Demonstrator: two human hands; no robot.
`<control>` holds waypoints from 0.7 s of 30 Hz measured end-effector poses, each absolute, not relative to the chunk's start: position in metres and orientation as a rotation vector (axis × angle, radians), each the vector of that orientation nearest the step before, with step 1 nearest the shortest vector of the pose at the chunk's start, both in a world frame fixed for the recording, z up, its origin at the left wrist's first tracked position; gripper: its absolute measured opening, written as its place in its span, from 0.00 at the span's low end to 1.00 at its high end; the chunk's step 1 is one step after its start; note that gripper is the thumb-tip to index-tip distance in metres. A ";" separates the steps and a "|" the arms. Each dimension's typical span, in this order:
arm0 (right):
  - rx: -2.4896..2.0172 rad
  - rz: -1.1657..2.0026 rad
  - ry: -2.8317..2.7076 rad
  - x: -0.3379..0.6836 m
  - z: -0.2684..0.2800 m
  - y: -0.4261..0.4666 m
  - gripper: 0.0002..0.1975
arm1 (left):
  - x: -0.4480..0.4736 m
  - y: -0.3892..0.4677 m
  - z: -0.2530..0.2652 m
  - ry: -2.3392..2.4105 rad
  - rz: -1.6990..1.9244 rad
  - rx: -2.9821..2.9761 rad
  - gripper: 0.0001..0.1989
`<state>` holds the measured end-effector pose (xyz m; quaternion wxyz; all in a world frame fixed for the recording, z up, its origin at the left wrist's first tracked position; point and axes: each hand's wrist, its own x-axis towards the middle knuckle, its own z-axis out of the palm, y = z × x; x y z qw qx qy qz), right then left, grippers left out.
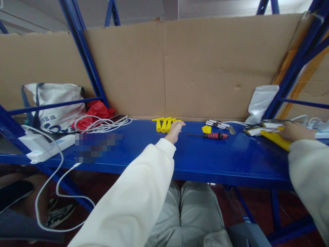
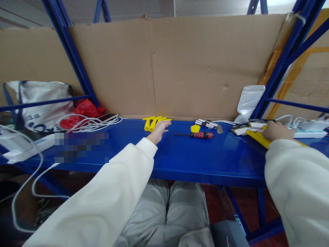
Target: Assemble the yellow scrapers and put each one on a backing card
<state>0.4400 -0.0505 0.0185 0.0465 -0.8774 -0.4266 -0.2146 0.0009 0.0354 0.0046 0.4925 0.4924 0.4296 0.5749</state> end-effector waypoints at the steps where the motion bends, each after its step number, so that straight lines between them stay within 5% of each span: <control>1: -2.707 -0.563 -1.246 0.431 0.023 -0.053 0.23 | 0.001 0.036 0.004 1.048 1.398 1.198 0.06; 9: -2.395 -0.355 -1.711 0.356 0.043 -0.032 0.20 | 0.002 0.038 0.003 1.037 1.403 1.186 0.06; 21: -2.139 -0.439 -2.052 0.313 0.006 0.042 0.20 | 0.000 0.031 0.009 1.088 1.336 1.238 0.04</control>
